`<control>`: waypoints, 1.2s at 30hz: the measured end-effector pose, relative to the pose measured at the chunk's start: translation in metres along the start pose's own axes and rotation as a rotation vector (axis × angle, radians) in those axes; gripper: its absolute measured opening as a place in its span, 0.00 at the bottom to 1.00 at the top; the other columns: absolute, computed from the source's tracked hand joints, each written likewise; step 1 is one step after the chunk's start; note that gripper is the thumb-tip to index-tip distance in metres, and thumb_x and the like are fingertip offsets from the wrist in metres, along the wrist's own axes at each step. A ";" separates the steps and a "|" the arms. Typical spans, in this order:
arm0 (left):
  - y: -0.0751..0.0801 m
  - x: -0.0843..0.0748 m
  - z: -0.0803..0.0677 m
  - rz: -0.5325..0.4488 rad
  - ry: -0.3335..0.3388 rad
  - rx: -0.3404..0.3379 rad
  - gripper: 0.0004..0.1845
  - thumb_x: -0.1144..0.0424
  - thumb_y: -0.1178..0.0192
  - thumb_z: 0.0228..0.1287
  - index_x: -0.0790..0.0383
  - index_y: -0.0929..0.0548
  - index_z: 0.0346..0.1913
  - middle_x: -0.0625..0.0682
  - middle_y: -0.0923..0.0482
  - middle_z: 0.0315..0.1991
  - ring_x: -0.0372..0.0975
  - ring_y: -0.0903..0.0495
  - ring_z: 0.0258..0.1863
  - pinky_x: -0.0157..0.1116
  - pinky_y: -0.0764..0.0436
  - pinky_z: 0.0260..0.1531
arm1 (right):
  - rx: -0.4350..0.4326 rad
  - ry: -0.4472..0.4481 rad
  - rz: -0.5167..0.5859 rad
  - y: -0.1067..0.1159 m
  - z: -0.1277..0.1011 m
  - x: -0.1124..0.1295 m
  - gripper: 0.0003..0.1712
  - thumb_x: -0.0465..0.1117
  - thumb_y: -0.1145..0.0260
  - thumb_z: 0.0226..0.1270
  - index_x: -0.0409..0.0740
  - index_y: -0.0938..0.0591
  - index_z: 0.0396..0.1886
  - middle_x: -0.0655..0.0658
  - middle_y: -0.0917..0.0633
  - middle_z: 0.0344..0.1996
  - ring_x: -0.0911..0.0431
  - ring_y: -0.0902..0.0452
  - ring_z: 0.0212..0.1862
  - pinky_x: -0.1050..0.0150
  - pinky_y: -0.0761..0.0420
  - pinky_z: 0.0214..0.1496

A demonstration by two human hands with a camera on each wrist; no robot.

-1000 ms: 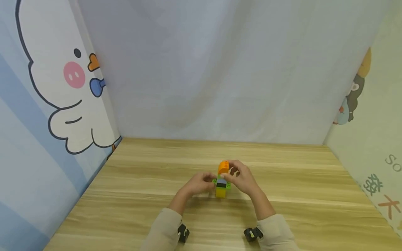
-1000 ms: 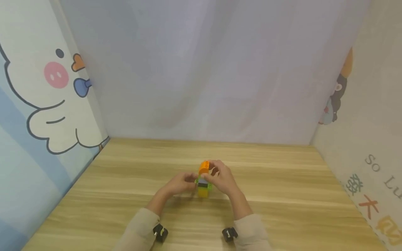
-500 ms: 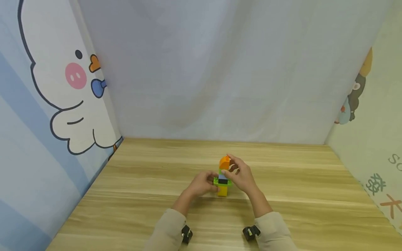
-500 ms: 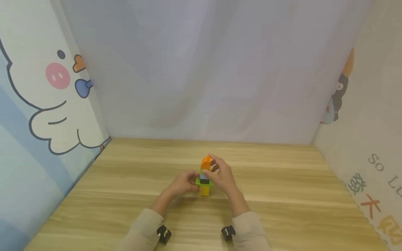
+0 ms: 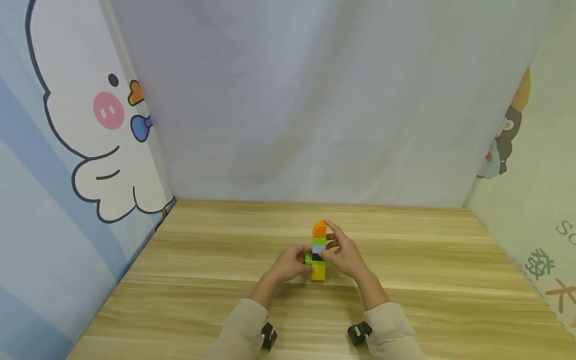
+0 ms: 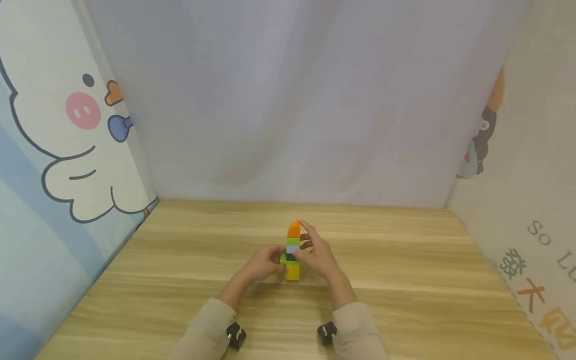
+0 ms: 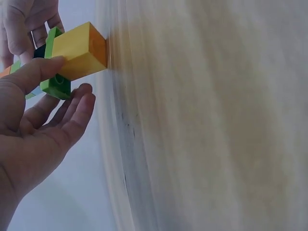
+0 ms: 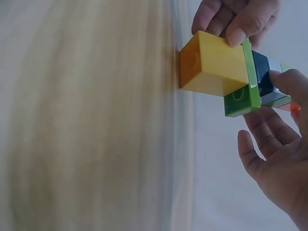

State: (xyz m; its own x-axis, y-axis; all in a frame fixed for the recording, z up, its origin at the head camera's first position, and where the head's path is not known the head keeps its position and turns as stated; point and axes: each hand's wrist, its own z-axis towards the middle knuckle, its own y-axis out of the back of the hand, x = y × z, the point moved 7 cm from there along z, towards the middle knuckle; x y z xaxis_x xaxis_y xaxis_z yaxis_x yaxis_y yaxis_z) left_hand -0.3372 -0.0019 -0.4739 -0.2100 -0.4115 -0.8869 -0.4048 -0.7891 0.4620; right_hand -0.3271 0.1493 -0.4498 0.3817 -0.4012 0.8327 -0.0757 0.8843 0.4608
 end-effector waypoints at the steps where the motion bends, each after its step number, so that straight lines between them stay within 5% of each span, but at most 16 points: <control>1: 0.000 0.000 0.000 0.003 -0.001 -0.007 0.27 0.76 0.31 0.58 0.77 0.22 0.62 0.65 0.17 0.53 0.51 0.18 0.48 0.46 0.16 0.51 | 0.002 -0.002 -0.004 0.000 0.000 0.000 0.45 0.28 0.33 0.68 0.39 0.42 0.82 0.27 0.21 0.59 0.38 0.20 0.52 0.49 0.16 0.51; 14: -0.001 0.002 0.000 -0.009 -0.006 -0.045 0.38 0.76 0.30 0.60 0.62 0.31 0.73 0.69 0.20 0.56 0.58 0.17 0.53 0.52 0.15 0.50 | -0.015 -0.074 -0.002 0.001 0.006 -0.010 0.45 0.27 0.35 0.70 0.41 0.43 0.82 0.26 0.19 0.57 0.37 0.18 0.52 0.46 0.15 0.51; 36: -0.001 0.005 0.004 -0.046 0.075 0.001 0.41 0.71 0.29 0.60 0.63 0.32 0.76 0.70 0.20 0.57 0.54 0.16 0.51 0.54 0.17 0.54 | 0.067 -0.160 0.043 -0.003 0.011 -0.026 0.40 0.30 0.37 0.74 0.31 0.42 0.80 0.22 0.22 0.59 0.32 0.20 0.57 0.46 0.16 0.56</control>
State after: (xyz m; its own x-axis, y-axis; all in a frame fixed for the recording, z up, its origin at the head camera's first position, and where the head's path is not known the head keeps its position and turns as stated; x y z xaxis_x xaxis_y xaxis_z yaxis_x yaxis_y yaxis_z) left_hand -0.3413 -0.0016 -0.4784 -0.1237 -0.4084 -0.9044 -0.4133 -0.8074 0.4211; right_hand -0.3472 0.1542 -0.4697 0.2256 -0.4008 0.8879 -0.1525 0.8857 0.4386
